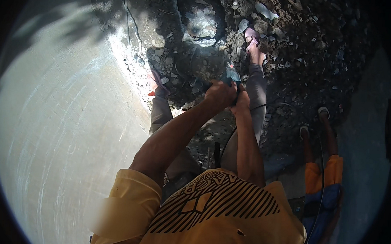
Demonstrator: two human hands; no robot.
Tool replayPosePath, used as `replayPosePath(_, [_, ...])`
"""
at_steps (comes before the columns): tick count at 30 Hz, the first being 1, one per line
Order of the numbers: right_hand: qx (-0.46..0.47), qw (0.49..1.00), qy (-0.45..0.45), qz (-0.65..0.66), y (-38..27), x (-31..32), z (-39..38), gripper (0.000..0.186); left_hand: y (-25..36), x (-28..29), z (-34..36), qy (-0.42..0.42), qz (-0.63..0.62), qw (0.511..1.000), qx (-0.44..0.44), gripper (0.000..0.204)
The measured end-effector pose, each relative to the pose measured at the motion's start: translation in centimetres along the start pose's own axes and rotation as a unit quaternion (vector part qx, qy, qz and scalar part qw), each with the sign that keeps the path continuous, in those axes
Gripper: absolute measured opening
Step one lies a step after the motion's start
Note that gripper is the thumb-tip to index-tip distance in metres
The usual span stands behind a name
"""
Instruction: Drilling into a concrete floor using a rotary hammer drill.
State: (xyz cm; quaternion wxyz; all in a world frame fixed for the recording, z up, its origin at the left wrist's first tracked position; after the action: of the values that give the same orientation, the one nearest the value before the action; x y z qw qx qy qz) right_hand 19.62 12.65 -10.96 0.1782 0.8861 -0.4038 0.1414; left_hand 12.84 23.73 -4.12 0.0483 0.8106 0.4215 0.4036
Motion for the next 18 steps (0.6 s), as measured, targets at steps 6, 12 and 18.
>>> replayPosePath(6, [-0.022, 0.999, -0.016, 0.042, -4.0, 3.8, 3.6, 0.045, 4.3, 1.9, 3.5, 0.016, -0.02, 1.0, 0.012, 0.06])
replayPosePath(12, [-0.046, 0.992, -0.093, 0.066, -4.6, 4.4, 4.5, 0.041, 5.9, 1.2, 5.4, -0.02, -0.038, 0.999, -0.028, 0.058])
replayPosePath(18, [0.018, 0.999, -0.043, 0.005, -4.1, 5.9, 6.6, 0.048, 5.8, 1.1, 4.1, -0.005, -0.033, 0.999, 0.028, 0.061])
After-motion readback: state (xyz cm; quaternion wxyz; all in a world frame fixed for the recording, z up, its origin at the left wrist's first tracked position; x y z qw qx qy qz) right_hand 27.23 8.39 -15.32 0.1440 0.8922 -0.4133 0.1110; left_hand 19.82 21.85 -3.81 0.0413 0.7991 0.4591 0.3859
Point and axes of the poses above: each hand's wrist, its own z-axis towards the middle knuckle, its own x-axis out of the back of the hand, y = z × x, the point moved 5 cm from there along z, towards the middle knuckle, and after that the axes turned 13 degrees about y, right-handed, at the moved point
